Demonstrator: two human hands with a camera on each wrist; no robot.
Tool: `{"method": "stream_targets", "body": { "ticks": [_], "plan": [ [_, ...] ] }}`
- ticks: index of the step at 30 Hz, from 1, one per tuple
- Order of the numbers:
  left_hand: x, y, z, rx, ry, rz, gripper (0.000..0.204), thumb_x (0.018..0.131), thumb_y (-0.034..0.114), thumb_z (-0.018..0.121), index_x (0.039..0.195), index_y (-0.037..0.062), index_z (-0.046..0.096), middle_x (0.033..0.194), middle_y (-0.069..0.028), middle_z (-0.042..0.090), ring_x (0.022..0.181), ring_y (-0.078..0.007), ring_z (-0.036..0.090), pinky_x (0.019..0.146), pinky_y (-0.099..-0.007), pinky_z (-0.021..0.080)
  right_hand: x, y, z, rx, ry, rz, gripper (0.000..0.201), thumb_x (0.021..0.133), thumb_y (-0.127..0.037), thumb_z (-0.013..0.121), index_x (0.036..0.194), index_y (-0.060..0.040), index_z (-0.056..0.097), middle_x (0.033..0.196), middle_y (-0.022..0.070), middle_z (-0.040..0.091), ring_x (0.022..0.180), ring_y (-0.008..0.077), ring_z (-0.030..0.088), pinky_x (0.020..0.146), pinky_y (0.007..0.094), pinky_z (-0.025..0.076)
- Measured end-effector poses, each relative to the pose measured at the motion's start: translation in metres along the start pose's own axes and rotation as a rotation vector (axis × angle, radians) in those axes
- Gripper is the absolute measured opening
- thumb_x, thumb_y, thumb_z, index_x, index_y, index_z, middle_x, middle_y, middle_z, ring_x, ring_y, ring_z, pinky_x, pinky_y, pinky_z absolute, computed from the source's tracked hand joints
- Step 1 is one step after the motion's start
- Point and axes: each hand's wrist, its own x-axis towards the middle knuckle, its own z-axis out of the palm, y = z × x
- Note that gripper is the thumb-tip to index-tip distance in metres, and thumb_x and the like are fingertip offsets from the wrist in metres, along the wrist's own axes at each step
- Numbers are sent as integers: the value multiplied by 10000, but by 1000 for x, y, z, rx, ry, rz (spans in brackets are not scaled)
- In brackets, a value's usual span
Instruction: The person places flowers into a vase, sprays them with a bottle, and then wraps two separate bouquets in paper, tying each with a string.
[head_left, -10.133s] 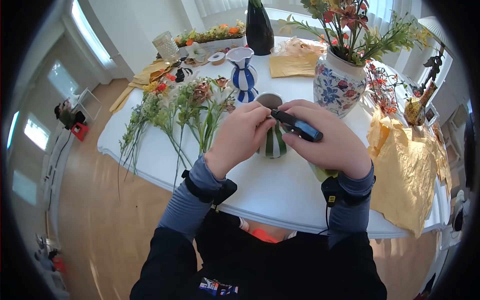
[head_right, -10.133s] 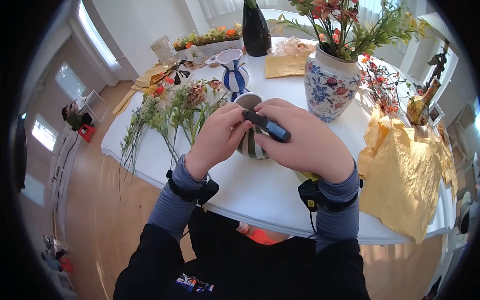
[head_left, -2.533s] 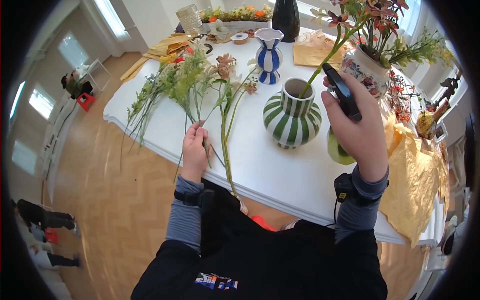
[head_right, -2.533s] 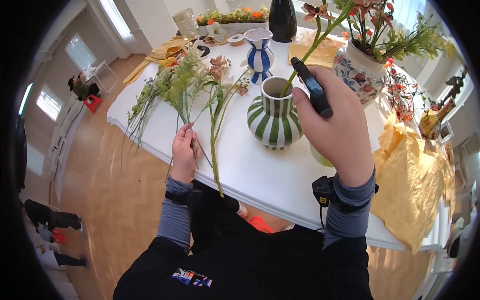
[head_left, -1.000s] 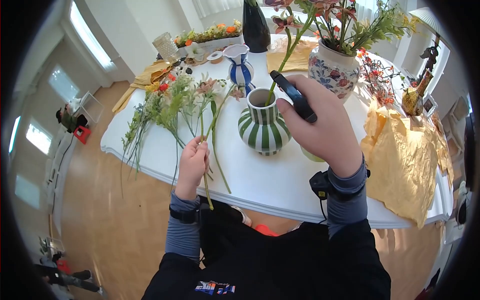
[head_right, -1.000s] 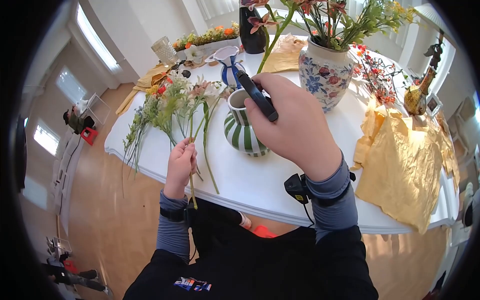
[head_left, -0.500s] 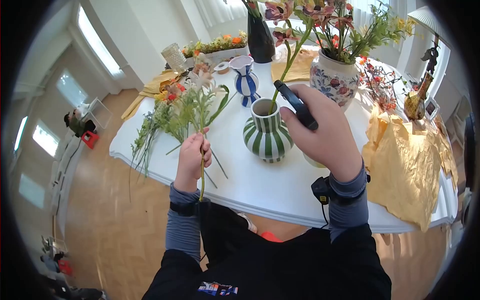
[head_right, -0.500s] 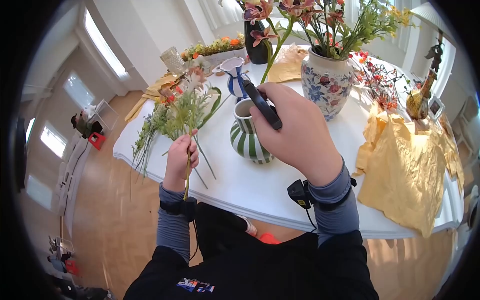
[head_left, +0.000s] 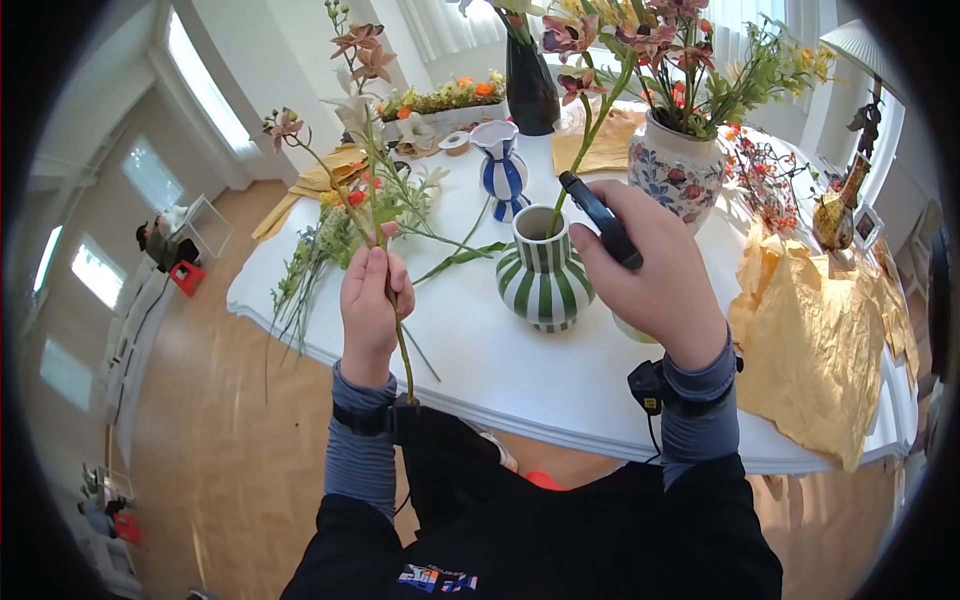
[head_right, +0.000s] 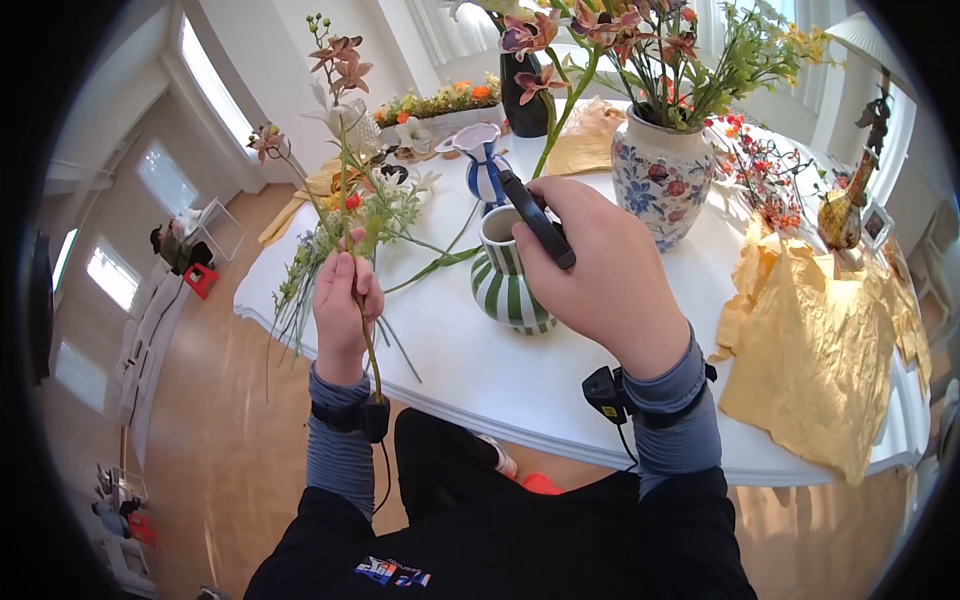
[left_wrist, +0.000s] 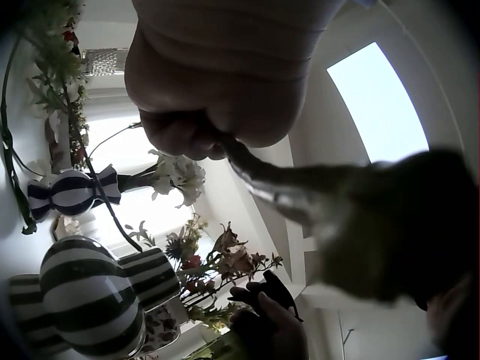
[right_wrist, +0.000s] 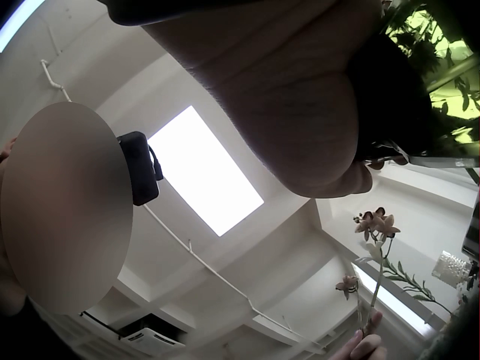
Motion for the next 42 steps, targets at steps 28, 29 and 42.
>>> {"method": "stream_targets", "body": {
  "ticks": [28, 29, 42],
  "plan": [
    [13, -33, -9, -58, -74, -108, 310, 1144, 231, 384, 1368, 51, 500, 777, 16, 461, 504, -74, 402, 440, -238, 362, 0, -9, 7, 2, -35, 7, 273, 903, -166, 703, 1121, -7, 660, 941, 186, 700, 783, 368, 693, 700, 414, 541],
    [10, -35, -9, -64, -80, -85, 307, 1142, 226, 391, 1370, 50, 499, 790, 15, 486, 499, -67, 399, 439, -232, 356, 0, -9, 7, 12, -25, -3, 271, 905, -162, 704, 1122, -7, 658, 933, 182, 697, 774, 362, 689, 696, 410, 539],
    [51, 40, 69, 302, -147, 296, 230, 1111, 195, 483, 1273, 36, 515, 1056, -113, 711, 807, -170, 727, 664, -265, 570, 2, 0, -7, 30, 103, 30, 262, 925, -182, 708, 1117, -10, 663, 882, 154, 682, 740, 315, 679, 688, 386, 532]
  ]
}}
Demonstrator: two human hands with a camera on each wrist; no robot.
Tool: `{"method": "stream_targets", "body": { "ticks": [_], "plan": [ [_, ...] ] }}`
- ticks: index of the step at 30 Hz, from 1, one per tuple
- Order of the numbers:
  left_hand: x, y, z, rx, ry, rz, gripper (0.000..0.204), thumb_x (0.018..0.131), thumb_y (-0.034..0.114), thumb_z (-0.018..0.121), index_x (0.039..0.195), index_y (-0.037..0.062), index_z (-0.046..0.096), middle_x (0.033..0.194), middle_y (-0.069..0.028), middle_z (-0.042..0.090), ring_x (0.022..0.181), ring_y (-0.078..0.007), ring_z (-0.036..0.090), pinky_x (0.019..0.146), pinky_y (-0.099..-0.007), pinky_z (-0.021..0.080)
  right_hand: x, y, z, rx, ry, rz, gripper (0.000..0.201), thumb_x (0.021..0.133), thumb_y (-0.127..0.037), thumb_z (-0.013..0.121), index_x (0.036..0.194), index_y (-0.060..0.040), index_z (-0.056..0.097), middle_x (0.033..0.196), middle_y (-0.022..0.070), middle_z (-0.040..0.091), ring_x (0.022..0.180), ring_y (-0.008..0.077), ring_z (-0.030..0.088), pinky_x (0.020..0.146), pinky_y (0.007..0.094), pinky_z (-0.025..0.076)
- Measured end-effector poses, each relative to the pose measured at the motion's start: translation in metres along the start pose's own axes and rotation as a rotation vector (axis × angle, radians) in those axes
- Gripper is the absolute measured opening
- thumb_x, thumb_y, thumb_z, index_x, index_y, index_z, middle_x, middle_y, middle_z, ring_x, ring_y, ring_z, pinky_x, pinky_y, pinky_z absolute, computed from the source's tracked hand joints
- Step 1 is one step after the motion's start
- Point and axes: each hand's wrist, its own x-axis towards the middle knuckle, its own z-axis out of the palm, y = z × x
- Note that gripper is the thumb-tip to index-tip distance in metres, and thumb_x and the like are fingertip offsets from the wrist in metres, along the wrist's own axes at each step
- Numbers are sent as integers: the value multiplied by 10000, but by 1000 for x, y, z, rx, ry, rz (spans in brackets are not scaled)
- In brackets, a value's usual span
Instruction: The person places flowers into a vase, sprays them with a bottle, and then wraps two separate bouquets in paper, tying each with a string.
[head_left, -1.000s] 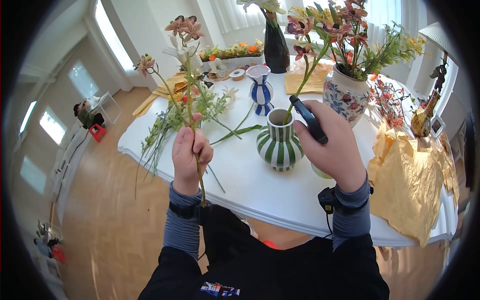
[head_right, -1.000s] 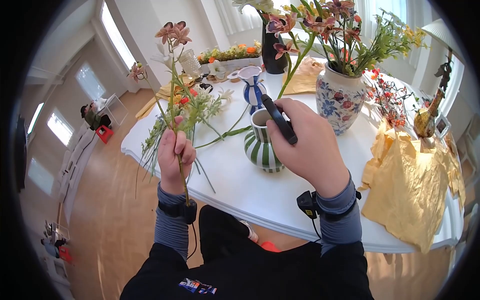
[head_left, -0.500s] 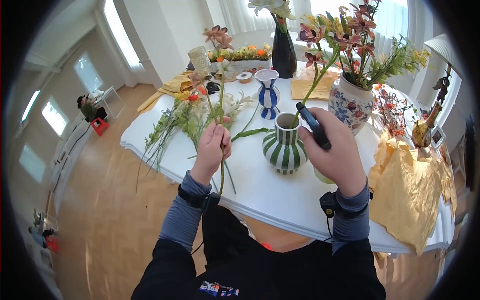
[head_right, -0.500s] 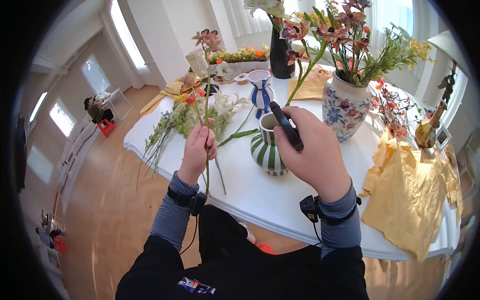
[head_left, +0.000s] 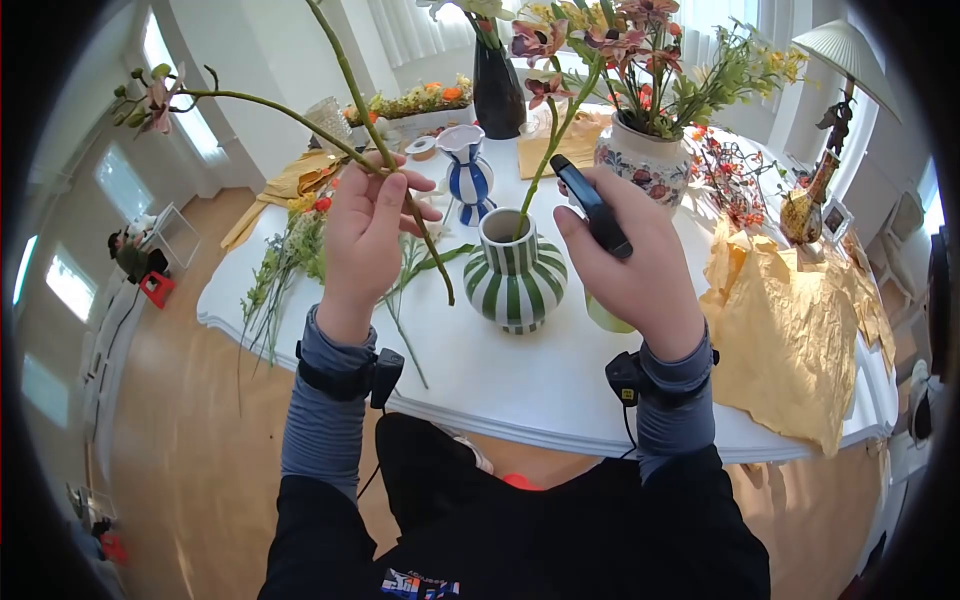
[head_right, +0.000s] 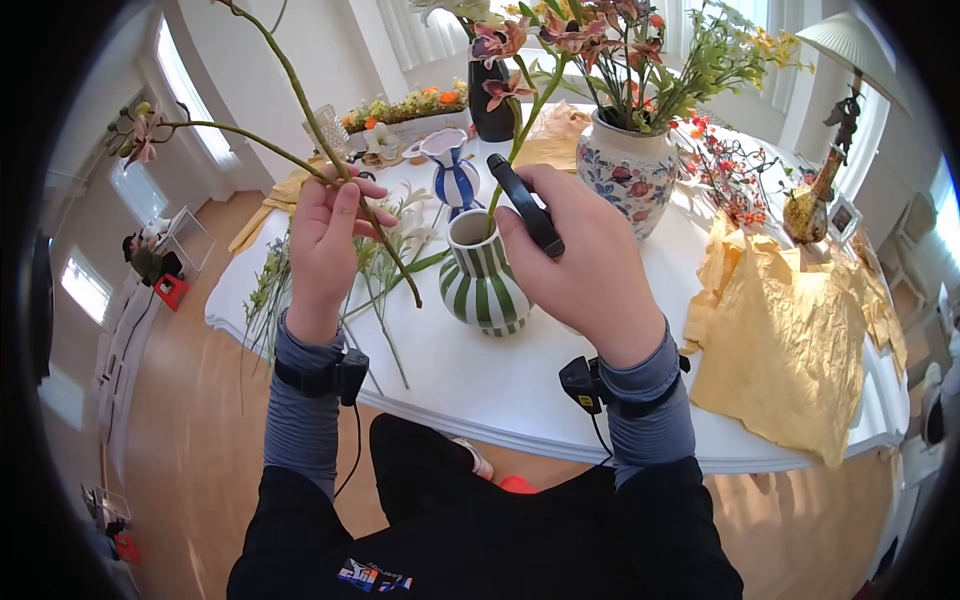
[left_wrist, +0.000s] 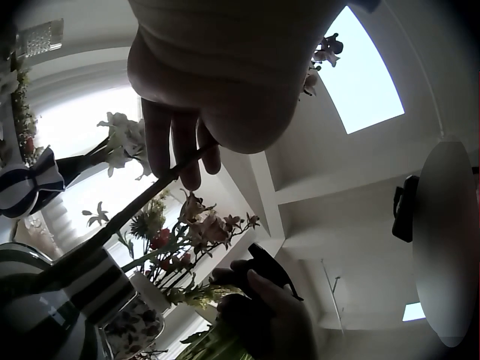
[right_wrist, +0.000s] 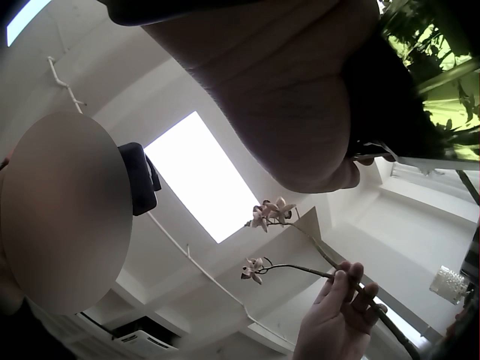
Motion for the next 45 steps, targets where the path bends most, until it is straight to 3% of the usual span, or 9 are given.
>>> {"method": "stream_targets", "body": {
  "ticks": [8, 14, 19, 21, 26, 33, 40, 42, 45],
  "plan": [
    [47, 33, 40, 13, 34, 206, 215, 1115, 182, 468, 1261, 29, 508, 1045, -128, 706, 822, -187, 749, 660, -257, 582, 0, 1, -6, 35, 104, -35, 256, 909, -191, 715, 1093, -18, 674, 840, 167, 674, 705, 336, 667, 659, 401, 524],
    [52, -3, 57, 95, -67, 72, 214, 1096, 163, 517, 1254, 21, 535, 1083, -106, 692, 861, -183, 747, 690, -278, 611, 0, 4, -10, 4, 143, -43, 263, 894, -187, 726, 1091, -19, 680, 839, 176, 686, 720, 358, 681, 666, 412, 534],
    [35, -24, 64, 226, -108, 71, 198, 1057, 144, 593, 1198, 6, 597, 1064, -79, 692, 865, -158, 743, 689, -278, 607, 1, 3, -11, -22, 141, -70, 270, 893, -179, 721, 1100, -13, 674, 868, 182, 694, 746, 367, 686, 678, 418, 539],
    [31, -31, 66, 301, -132, 24, 178, 1017, 107, 620, 1137, -22, 647, 971, -118, 702, 804, -185, 743, 635, -286, 579, 0, 2, -11, -27, 121, -60, 268, 895, -180, 719, 1100, -13, 673, 870, 181, 694, 747, 367, 685, 680, 418, 539],
    [22, -41, 69, 469, -157, 13, 231, 914, 173, 693, 1016, -34, 708, 836, -170, 716, 755, -272, 712, 676, -377, 548, 1, 0, -8, -4, 83, -36, 264, 906, -187, 717, 1101, -15, 671, 874, 176, 691, 744, 356, 686, 682, 410, 539],
    [9, -44, 68, 598, -148, 187, 224, 898, 174, 703, 978, -34, 724, 845, -190, 721, 831, -328, 694, 768, -408, 538, 3, -1, -6, 6, 29, 46, 280, 917, -192, 721, 1116, -3, 667, 882, 167, 686, 740, 325, 692, 685, 385, 540],
    [13, -43, 70, 644, -225, 37, 203, 885, 187, 717, 903, -13, 747, 836, -177, 710, 853, -353, 663, 782, -433, 519, 2, 1, -2, -8, 20, 55, 293, 916, -195, 727, 1127, 1, 669, 883, 167, 684, 737, 314, 690, 687, 382, 540],
    [15, -53, 70, 699, -197, 233, 200, 876, 192, 721, 862, -6, 747, 819, -170, 697, 874, -359, 649, 791, -445, 509, 2, 0, -2, -1, 22, 57, 292, 916, -196, 727, 1124, 0, 670, 883, 166, 684, 736, 314, 690, 686, 381, 539],
    [15, -57, 68, 645, -181, 220, 203, 866, 195, 727, 821, -3, 744, 828, -163, 690, 900, -360, 649, 816, -449, 505, 2, 1, -2, 0, 22, 51, 288, 917, -200, 726, 1118, -1, 672, 883, 165, 686, 735, 313, 690, 683, 379, 538]
  ]
}}
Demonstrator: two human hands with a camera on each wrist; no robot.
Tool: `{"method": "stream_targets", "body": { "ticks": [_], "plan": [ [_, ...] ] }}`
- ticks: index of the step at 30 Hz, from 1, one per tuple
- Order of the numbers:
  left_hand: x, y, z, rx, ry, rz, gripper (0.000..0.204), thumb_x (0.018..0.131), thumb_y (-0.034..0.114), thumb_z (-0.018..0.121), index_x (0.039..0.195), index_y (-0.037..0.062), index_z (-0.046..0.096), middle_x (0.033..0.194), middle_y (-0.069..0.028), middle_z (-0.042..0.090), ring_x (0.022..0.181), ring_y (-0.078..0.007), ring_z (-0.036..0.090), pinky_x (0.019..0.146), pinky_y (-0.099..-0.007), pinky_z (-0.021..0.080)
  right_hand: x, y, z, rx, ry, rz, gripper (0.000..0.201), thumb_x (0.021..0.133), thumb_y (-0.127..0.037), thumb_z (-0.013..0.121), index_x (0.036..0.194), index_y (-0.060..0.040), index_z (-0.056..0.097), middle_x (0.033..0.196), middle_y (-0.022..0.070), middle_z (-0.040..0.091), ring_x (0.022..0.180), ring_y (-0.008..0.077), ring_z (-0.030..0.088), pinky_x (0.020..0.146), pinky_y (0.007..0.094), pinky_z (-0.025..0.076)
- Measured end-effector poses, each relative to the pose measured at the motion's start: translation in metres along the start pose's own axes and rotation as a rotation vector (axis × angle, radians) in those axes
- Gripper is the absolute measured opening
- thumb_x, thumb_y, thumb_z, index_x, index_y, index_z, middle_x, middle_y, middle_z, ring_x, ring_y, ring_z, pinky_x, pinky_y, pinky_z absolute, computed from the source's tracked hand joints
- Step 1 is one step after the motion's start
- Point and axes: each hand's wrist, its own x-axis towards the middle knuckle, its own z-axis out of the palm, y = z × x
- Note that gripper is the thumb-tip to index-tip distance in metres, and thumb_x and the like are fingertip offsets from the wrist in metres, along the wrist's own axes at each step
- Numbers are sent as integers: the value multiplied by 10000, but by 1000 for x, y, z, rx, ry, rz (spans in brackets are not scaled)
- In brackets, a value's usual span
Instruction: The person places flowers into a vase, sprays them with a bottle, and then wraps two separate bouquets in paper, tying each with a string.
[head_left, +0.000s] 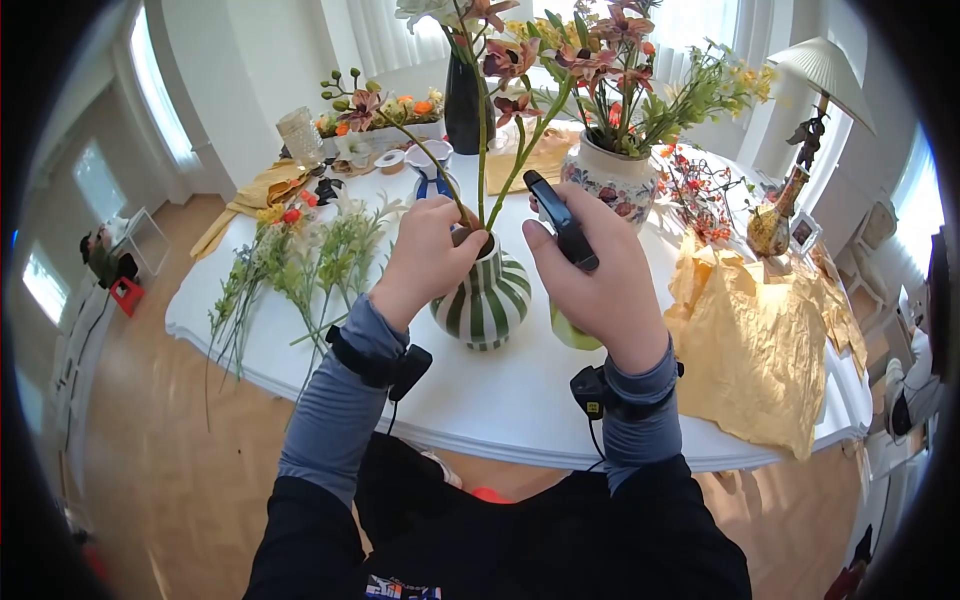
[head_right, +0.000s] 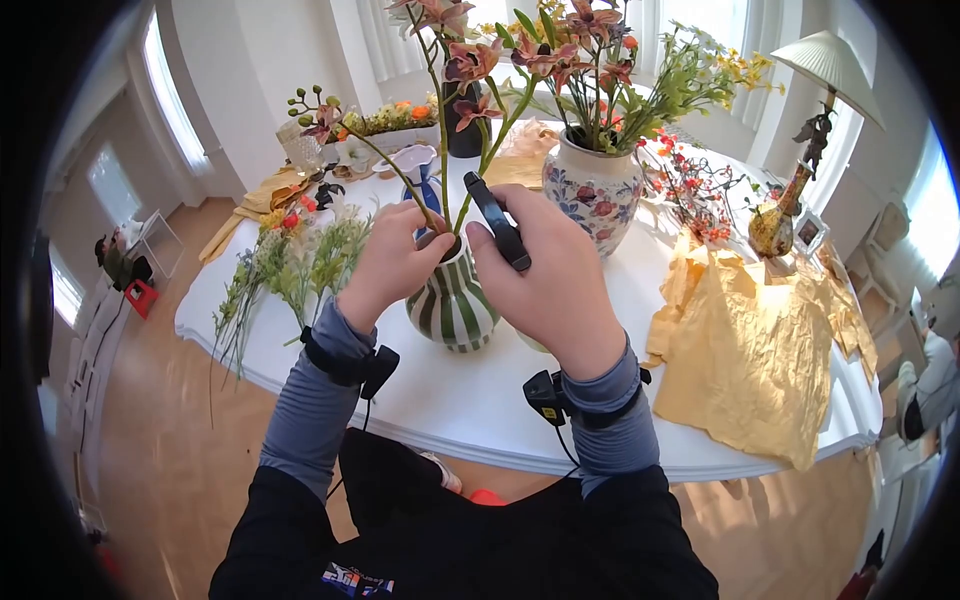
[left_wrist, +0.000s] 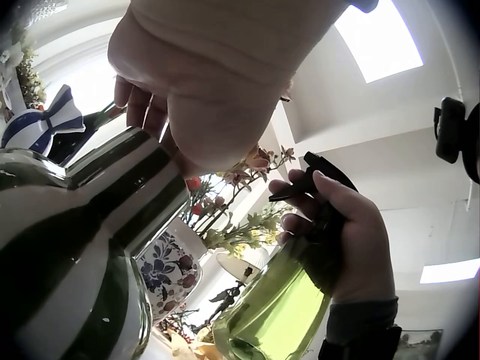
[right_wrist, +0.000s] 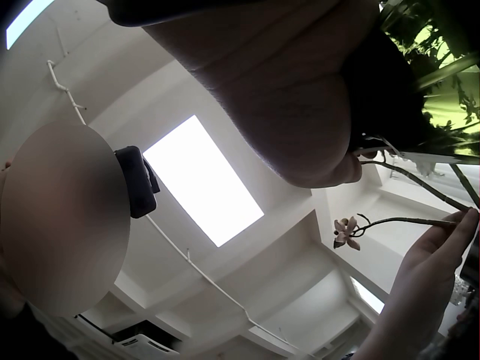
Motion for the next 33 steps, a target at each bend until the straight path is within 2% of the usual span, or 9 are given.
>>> {"method": "stream_targets", "body": {
  "ticks": [4, 6, 13, 18, 21, 23, 26, 27, 33],
  "plan": [
    [-3, -11, 5, -30, -139, -60, 237, 881, 230, 733, 877, -7, 735, 890, -172, 687, 910, -363, 647, 834, -446, 503, 1, 1, 1, -15, -12, 3, 279, 919, -205, 723, 1109, -7, 672, 879, 162, 688, 737, 316, 690, 681, 382, 535],
    [-3, -8, 11, -57, 138, -12, 257, 933, 238, 695, 948, -18, 716, 950, -188, 680, 926, -365, 645, 854, -437, 499, 1, 3, 2, -7, -7, -10, 278, 919, -207, 722, 1106, -7, 671, 877, 162, 687, 738, 320, 690, 682, 384, 535],
    [-12, -19, -10, -124, 42, -24, 262, 1001, 194, 606, 1116, -26, 688, 1010, -201, 689, 943, -357, 646, 876, -418, 499, -1, 3, 4, 7, 21, -21, 270, 923, -210, 715, 1098, -11, 669, 870, 164, 686, 741, 332, 689, 686, 392, 538],
    [-56, -75, -19, -118, -15, -478, 290, 973, 177, 626, 1183, -14, 681, 1084, -204, 706, 997, -345, 663, 893, -417, 518, -2, 5, 5, 8, 42, -32, 268, 926, -213, 712, 1099, -13, 669, 871, 166, 688, 745, 332, 689, 691, 393, 541],
    [-107, -128, -15, 106, -65, -544, 311, 926, 204, 675, 1138, -23, 680, 1056, -200, 701, 985, -352, 662, 878, -430, 523, -1, 5, 4, -16, 17, -24, 267, 925, -215, 713, 1097, -15, 671, 870, 164, 688, 745, 332, 687, 691, 394, 539],
    [-135, -131, -19, 200, -94, -623, 322, 905, 218, 695, 1112, -27, 668, 1037, -202, 695, 979, -356, 661, 877, -437, 521, -2, 6, 6, -19, 31, -40, 312, 911, -160, 776, 1144, 12, 661, 851, 78, 679, 714, 129, 601, 674, 284, 500],
    [-170, -128, -23, 347, -102, -727, 348, 877, 236, 720, 1082, -32, 638, 982, -201, 682, 951, -366, 657, 863, -450, 520, -2, 5, 7, 2, 34, -33, 307, 914, -155, 771, 1148, 9, 660, 873, 84, 680, 738, 136, 611, 691, 286, 505],
    [-178, -125, -23, 401, -81, -748, 359, 870, 242, 725, 1076, -33, 620, 947, -198, 676, 929, -373, 655, 849, -456, 521, -1, 5, 8, 37, 33, -38, 261, 932, -200, 711, 1099, -2, 672, 855, 150, 675, 717, 289, 676, 672, 363, 529],
    [-205, -123, -13, 92, 111, -929, 411, 895, 169, 730, 1199, -55, 568, 887, -144, 678, 823, -311, 681, 759, -406, 537, 0, 2, 10, 13, -48, -14, 260, 928, -190, 716, 1099, 0, 669, 857, 151, 669, 716, 286, 668, 672, 362, 520]
  ]
}}
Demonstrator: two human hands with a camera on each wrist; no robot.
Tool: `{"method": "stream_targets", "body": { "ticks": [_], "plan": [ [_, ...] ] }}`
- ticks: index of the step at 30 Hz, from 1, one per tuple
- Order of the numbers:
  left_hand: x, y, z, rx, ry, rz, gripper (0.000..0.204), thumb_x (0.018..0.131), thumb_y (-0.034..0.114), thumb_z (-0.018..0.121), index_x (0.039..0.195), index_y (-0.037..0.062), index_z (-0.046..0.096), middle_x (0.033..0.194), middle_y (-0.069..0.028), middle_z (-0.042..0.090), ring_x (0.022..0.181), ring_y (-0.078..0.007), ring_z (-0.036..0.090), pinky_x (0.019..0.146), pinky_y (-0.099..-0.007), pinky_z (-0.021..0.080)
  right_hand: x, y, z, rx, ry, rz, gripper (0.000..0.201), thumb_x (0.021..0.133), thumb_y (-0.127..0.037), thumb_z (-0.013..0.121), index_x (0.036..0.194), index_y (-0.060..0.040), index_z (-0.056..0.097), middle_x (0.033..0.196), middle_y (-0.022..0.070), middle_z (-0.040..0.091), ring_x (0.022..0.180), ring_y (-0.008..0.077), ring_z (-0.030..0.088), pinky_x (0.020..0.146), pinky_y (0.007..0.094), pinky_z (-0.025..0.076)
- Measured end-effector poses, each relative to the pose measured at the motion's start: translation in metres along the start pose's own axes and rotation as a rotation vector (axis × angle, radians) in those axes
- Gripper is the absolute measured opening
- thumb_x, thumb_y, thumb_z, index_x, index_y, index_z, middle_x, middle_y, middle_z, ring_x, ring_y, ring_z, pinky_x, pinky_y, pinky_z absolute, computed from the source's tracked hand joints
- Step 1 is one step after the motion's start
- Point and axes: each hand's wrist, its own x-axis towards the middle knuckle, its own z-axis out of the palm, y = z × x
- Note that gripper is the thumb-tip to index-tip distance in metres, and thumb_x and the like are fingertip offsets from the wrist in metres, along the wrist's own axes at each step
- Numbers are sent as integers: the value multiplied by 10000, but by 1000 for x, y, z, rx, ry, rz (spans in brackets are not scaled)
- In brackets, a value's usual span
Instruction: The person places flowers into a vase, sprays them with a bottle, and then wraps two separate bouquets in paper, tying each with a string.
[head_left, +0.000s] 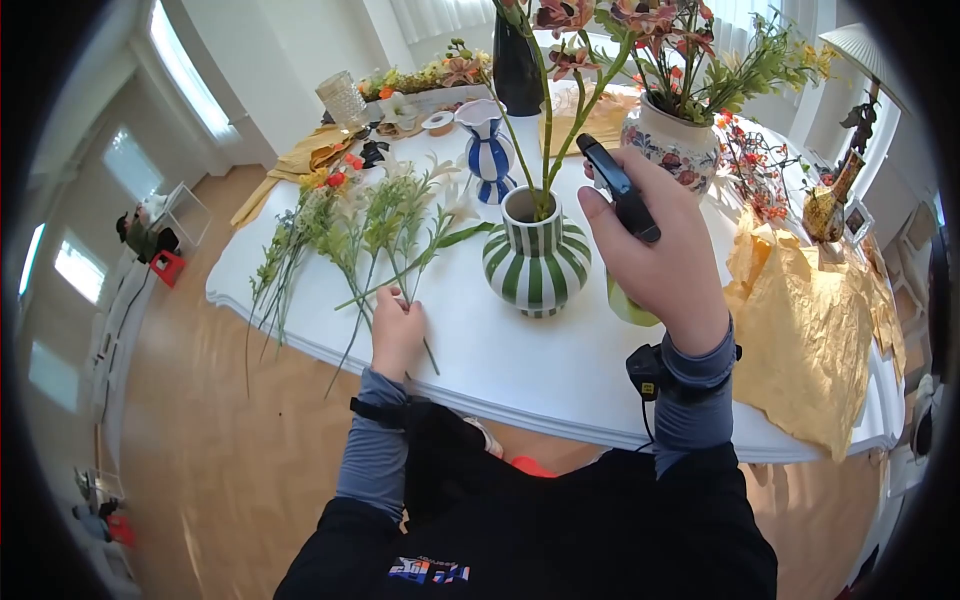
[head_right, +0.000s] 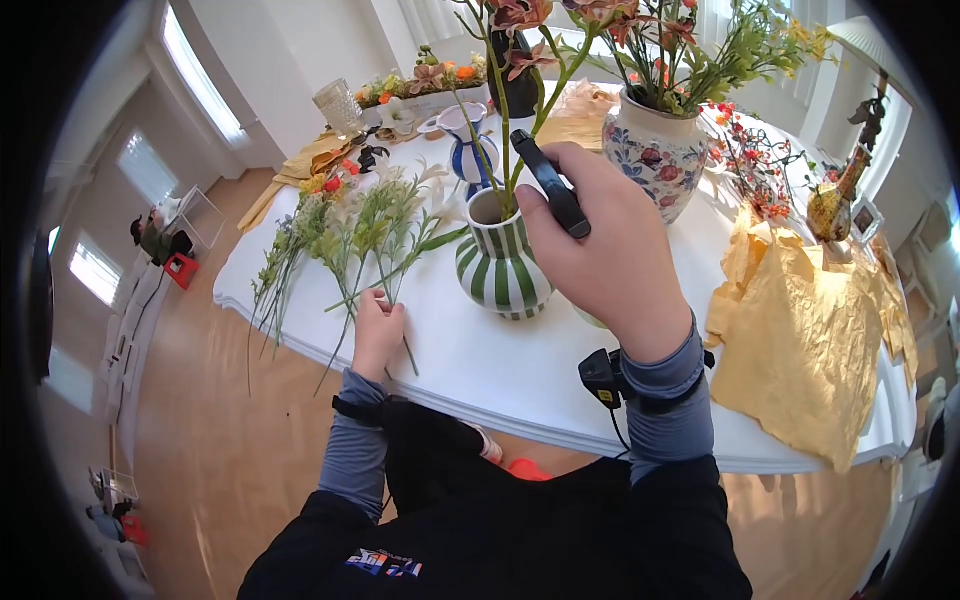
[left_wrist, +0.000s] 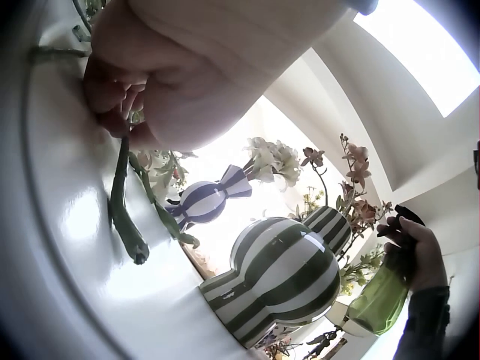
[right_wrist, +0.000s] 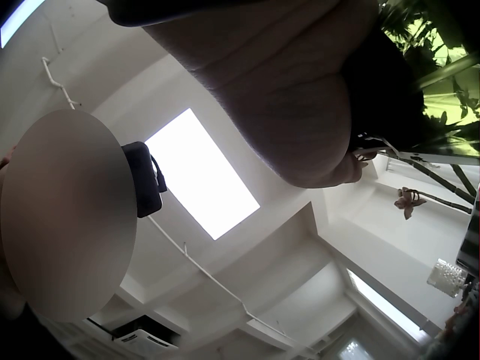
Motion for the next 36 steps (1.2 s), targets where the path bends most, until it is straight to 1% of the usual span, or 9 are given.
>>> {"method": "stream_targets", "body": {
  "ticks": [3, 4, 6, 12, 18, 21, 26, 34, 36],
  "plan": [
    [-5, -14, 7, -202, -50, 33, 449, 951, 121, 693, 1324, -75, 535, 920, -107, 695, 830, -206, 689, 726, -343, 531, -1, -4, -1, -23, -9, 35, 264, 924, -186, 719, 1102, 2, 667, 863, 154, 666, 719, 287, 660, 677, 363, 512],
    [-5, -18, 7, -200, -44, 31, 449, 951, 121, 693, 1324, -75, 535, 920, -107, 695, 830, -206, 689, 726, -343, 531, 0, -3, 0, -19, -11, 32, 264, 924, -186, 719, 1102, 2, 667, 863, 154, 666, 719, 287, 660, 677, 363, 512],
    [-7, -18, 6, -543, -154, -39, 494, 1006, 111, 642, 1435, -80, 485, 936, -60, 697, 762, -96, 635, 651, -262, 492, -1, -1, 2, -10, 8, 11, 265, 924, -180, 718, 1110, 2, 668, 870, 156, 664, 721, 285, 653, 680, 365, 508],
    [-15, -3, -3, -758, -202, -56, 451, 1063, 122, 564, 1474, -47, 488, 932, -3, 679, 593, -8, 466, 518, -182, 367, -2, -4, 5, -18, -14, -10, 265, 921, -166, 718, 1120, 2, 670, 873, 154, 672, 725, 282, 663, 677, 362, 512],
    [-12, 10, -11, -976, -200, -161, 397, 1081, 157, 539, 1464, 54, 536, 964, 40, 670, 566, 6, 437, 491, -176, 353, -3, -6, 7, -6, -5, -3, 262, 919, -163, 722, 1115, 1, 667, 885, 150, 685, 722, 277, 673, 680, 355, 522],
    [-9, 16, -21, -1067, -191, -156, 383, 1085, 159, 537, 1454, 56, 541, 950, 45, 661, 556, -1, 427, 490, -176, 354, -2, -3, 8, 3, 10, -18, 263, 919, -163, 721, 1117, 2, 666, 885, 151, 683, 721, 276, 670, 679, 354, 522],
    [15, 31, -50, -1262, -221, 9, 362, 1100, 96, 482, 1455, 51, 534, 983, 19, 629, 588, -50, 432, 539, -228, 403, -1, -1, 10, -8, -6, -26, 265, 920, -162, 721, 1119, 2, 664, 881, 153, 679, 714, 271, 664, 673, 354, 519],
    [45, 69, -91, -1367, -286, 134, 345, 1109, 92, 441, 1438, 29, 527, 939, 31, 531, 628, -46, 418, 500, -194, 361, -3, -3, 7, 21, 11, -22, 274, 918, -160, 725, 1124, 8, 659, 839, 133, 667, 673, 244, 633, 641, 342, 496],
    [45, 66, -87, -1333, -276, 78, 338, 1109, 105, 437, 1429, 32, 518, 914, 28, 536, 605, -48, 416, 490, -209, 369, -3, -5, 7, 18, 9, 8, 276, 918, -164, 730, 1122, 9, 660, 823, 128, 661, 663, 234, 626, 635, 336, 491]
  ]
}}
